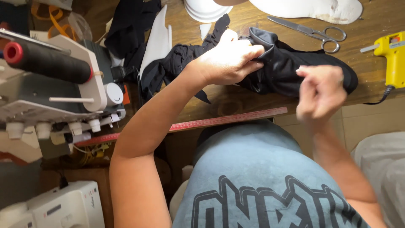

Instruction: Assembling a black fabric boot by applying hot glue to the seams and trimming excess material with scissors.

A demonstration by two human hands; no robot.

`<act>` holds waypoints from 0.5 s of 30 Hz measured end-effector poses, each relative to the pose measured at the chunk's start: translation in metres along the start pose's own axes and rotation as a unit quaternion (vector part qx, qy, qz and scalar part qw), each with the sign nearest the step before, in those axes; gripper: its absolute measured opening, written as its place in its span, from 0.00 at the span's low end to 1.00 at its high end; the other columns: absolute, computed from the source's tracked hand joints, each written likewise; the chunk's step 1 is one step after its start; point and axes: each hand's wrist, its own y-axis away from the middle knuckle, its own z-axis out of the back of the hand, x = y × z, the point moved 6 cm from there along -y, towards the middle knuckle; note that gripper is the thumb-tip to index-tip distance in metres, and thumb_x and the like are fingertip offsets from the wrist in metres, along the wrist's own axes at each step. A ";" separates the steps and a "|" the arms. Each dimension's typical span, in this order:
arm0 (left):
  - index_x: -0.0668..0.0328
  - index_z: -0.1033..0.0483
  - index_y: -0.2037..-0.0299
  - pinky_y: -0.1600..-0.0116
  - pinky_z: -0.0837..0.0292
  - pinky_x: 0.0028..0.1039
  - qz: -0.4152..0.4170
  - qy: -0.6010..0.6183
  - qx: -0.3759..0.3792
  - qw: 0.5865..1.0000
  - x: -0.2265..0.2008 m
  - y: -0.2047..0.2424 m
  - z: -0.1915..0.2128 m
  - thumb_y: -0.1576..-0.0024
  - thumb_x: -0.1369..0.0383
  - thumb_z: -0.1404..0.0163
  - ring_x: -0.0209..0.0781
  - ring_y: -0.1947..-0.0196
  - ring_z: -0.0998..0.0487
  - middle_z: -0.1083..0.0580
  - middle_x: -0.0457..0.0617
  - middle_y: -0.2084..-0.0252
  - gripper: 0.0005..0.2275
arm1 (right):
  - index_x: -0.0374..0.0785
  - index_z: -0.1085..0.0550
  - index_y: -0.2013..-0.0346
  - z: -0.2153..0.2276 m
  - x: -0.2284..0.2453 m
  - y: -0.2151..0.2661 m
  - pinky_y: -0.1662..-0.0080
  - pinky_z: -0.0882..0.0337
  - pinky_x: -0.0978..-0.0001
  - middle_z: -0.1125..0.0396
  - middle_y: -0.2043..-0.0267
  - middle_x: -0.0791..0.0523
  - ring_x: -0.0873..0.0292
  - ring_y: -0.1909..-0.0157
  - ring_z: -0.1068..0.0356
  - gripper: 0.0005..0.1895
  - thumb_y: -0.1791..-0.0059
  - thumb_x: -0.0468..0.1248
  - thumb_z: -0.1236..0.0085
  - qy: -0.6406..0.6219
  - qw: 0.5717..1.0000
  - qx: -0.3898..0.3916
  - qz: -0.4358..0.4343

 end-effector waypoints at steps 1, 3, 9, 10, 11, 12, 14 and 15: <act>0.50 0.35 0.64 0.49 0.46 0.45 -0.007 -0.001 0.001 1.000 0.007 -0.005 -0.006 0.32 0.59 0.56 0.55 0.73 0.30 0.29 0.47 0.72 0.10 | 0.23 0.24 0.58 -0.007 -0.010 0.012 0.46 0.33 0.54 0.28 0.56 0.43 0.42 0.54 0.31 0.10 0.41 0.21 0.55 0.005 1.000 -0.005 0.000; 0.48 0.39 0.58 0.52 0.46 0.48 -0.050 -0.001 0.001 0.999 0.016 -0.016 -0.021 0.30 0.59 0.62 0.56 0.69 0.26 0.27 0.44 0.71 0.07 | 0.24 0.20 0.47 -0.026 -0.018 0.040 0.28 0.53 0.46 0.27 0.41 0.40 0.38 0.36 0.32 0.28 0.44 0.51 0.41 0.145 0.984 0.033 0.096; 0.60 0.32 0.58 0.65 0.35 0.41 -0.101 0.057 -0.085 0.990 0.031 -0.026 0.005 0.30 0.61 0.60 0.61 0.76 0.28 0.29 0.53 0.75 0.12 | 0.27 0.41 0.25 -0.040 -0.031 0.011 0.30 0.62 0.26 0.39 0.26 0.30 0.27 0.27 0.38 0.59 0.67 0.34 0.23 0.285 0.936 0.204 0.021; 0.60 0.32 0.58 0.65 0.35 0.41 -0.109 0.056 -0.085 0.989 0.032 -0.028 0.013 0.30 0.61 0.60 0.61 0.76 0.28 0.29 0.53 0.75 0.12 | 0.27 0.41 0.25 -0.037 -0.037 0.000 0.30 0.62 0.26 0.39 0.26 0.30 0.27 0.27 0.38 0.59 0.67 0.34 0.23 0.290 0.936 0.199 0.019; 0.58 0.32 0.60 0.61 0.35 0.39 -0.030 0.101 -0.039 0.994 0.042 -0.032 0.014 0.31 0.57 0.61 0.57 0.72 0.26 0.27 0.53 0.70 0.14 | 0.30 0.36 0.28 -0.034 -0.042 -0.011 0.35 0.49 0.43 0.31 0.37 0.40 0.40 0.36 0.31 0.52 0.67 0.35 0.30 0.349 0.916 0.191 0.053; 0.55 0.33 0.63 0.57 0.35 0.37 0.048 0.145 0.009 0.988 0.052 -0.034 0.013 0.33 0.53 0.63 0.53 0.67 0.24 0.24 0.52 0.65 0.16 | 0.33 0.31 0.31 -0.031 -0.046 -0.022 0.40 0.36 0.60 0.23 0.48 0.50 0.52 0.44 0.24 0.47 0.67 0.35 0.36 0.407 0.891 0.183 0.086; 0.53 0.32 0.58 0.49 0.36 0.35 0.092 0.178 0.030 0.979 0.059 -0.037 0.018 0.34 0.51 0.66 0.48 0.59 0.25 0.23 0.48 0.61 0.16 | 0.37 0.33 0.36 -0.037 -0.069 -0.043 0.44 0.36 0.58 0.24 0.58 0.50 0.47 0.52 0.23 0.43 0.68 0.37 0.38 0.390 0.880 0.266 0.048; 0.51 0.32 0.54 0.41 0.37 0.32 0.142 0.211 0.053 0.965 0.065 -0.036 0.018 0.36 0.49 0.68 0.44 0.51 0.25 0.22 0.45 0.57 0.18 | 0.41 0.34 0.41 -0.044 -0.083 -0.049 0.47 0.37 0.56 0.25 0.67 0.51 0.41 0.59 0.23 0.40 0.69 0.39 0.40 0.364 0.863 0.350 0.007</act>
